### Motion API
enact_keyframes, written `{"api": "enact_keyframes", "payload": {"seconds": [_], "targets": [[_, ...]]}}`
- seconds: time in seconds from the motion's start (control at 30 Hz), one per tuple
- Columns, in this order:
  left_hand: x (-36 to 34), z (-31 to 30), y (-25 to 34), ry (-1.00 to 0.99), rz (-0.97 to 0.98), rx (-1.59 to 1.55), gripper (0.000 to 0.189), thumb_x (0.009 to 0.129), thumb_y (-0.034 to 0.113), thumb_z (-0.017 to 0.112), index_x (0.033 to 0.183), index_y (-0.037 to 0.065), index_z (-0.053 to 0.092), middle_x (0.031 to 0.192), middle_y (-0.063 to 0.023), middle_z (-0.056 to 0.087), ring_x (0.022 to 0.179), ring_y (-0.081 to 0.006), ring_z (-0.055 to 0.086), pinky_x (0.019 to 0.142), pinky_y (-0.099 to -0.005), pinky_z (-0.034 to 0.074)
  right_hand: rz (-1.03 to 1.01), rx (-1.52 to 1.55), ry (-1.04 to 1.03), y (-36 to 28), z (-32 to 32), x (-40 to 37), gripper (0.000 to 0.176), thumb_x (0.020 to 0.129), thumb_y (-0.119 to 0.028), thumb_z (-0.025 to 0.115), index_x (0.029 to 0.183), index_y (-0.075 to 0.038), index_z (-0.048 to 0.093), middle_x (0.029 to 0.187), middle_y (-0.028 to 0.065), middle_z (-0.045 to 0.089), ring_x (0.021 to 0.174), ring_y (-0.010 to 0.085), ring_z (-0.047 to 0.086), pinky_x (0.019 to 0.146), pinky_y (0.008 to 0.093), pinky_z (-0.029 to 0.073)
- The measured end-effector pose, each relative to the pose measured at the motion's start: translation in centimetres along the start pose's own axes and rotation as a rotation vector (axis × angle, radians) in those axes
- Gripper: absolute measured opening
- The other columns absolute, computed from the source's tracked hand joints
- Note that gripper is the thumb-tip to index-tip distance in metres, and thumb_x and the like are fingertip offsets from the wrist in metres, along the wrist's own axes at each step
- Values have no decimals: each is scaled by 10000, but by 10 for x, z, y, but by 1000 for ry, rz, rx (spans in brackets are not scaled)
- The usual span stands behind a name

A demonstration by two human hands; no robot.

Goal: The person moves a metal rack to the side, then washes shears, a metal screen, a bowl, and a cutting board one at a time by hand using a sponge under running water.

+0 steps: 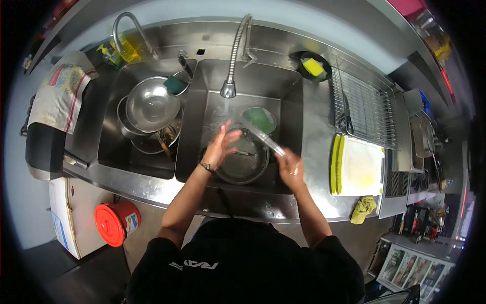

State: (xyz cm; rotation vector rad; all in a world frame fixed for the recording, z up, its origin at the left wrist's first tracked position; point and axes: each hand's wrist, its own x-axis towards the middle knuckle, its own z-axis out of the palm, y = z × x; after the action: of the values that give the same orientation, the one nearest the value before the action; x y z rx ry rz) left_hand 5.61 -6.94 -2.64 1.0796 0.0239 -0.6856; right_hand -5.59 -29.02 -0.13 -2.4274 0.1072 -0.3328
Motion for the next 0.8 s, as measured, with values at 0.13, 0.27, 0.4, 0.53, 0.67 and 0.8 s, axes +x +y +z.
{"api": "enact_keyframes", "payload": {"seconds": [0.13, 0.27, 0.4, 0.53, 0.67, 0.8], "targets": [[70, -48, -33, 486, 279, 467, 591, 881, 493, 431, 1293, 71, 396, 1252, -113, 470, 1144, -219, 448, 912, -376, 366, 315, 600, 187, 31, -22, 13, 193, 896, -184, 509, 999, -42, 591, 948, 104, 644, 710, 183, 619, 623, 294, 511], [75, -31, -14, 475, -97, 238, 579, 883, 447, 468, 1214, -27, 447, 1179, -124, 521, 1081, -222, 491, 909, -323, 376, 547, 1233, 387, 24, -32, 10, 245, 911, -232, 490, 1060, -44, 541, 1004, 146, 620, 774, 241, 622, 623, 345, 521], [95, -40, -29, 171, -54, -121, 501, 877, 438, 496, 1153, 20, 510, 1033, -95, 583, 904, -162, 559, 804, -301, 458, 569, 1315, 430, 21, -19, 7, 267, 906, -235, 497, 1089, -41, 520, 1006, 140, 618, 822, 250, 620, 630, 359, 524], [106, -44, -39, 312, 126, 246, 441, 878, 430, 502, 1088, 45, 549, 1001, -71, 593, 810, -98, 540, 703, -305, 462, 353, 995, 487, 21, -35, 3, 263, 907, -192, 500, 1115, -31, 514, 965, 118, 615, 826, 193, 597, 681, 322, 511], [121, -74, -58, 380, 205, 364, 494, 890, 422, 475, 1154, 6, 509, 1042, -87, 585, 933, -166, 532, 813, -335, 431, 272, 353, 793, 6, -70, 4, 206, 895, -157, 522, 1028, 0, 538, 840, 113, 634, 708, 160, 598, 622, 262, 462], [84, 8, -49, 381, 464, 866, 566, 912, 423, 411, 1278, -8, 399, 1324, -207, 390, 1228, -310, 374, 1021, -365, 275, 465, 133, 564, -19, -63, 25, 183, 903, -158, 502, 987, 4, 513, 752, 155, 611, 616, 143, 567, 529, 287, 424]]}}
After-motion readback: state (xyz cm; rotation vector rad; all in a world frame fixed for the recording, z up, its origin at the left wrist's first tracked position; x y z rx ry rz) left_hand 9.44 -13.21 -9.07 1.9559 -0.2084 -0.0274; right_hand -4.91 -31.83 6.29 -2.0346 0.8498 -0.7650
